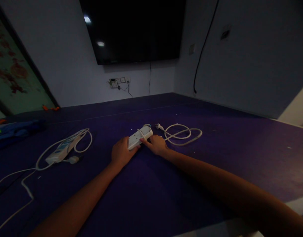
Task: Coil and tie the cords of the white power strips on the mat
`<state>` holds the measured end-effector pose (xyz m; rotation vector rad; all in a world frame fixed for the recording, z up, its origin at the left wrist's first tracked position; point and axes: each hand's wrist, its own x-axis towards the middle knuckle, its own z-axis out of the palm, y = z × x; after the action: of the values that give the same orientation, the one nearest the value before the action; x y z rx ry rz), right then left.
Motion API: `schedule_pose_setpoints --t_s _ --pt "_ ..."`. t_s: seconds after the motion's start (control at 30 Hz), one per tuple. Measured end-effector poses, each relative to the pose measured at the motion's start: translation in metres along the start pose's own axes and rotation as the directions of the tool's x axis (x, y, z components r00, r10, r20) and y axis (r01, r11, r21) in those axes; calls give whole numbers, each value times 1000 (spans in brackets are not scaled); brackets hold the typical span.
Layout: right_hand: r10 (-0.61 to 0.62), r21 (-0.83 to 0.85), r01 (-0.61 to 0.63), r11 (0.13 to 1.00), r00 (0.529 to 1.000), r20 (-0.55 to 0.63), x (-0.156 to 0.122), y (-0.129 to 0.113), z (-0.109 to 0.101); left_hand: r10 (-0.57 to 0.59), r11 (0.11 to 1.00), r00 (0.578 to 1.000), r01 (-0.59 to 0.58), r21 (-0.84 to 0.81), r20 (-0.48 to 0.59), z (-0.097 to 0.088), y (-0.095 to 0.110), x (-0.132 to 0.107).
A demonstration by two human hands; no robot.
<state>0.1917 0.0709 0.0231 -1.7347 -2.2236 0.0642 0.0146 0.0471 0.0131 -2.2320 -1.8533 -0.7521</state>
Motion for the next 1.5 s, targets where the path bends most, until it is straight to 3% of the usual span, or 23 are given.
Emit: schedule_pose_setpoints --t_s 0.37,1.5 --pt "22 -26 -21 999 1000 5 1 3 4 -16 1000 999 16 -15 46 -5 5 0" --pt "7 -20 -7 1000 1000 4 4 4 6 10 1000 1000 -10 23 6 -2 3 0"
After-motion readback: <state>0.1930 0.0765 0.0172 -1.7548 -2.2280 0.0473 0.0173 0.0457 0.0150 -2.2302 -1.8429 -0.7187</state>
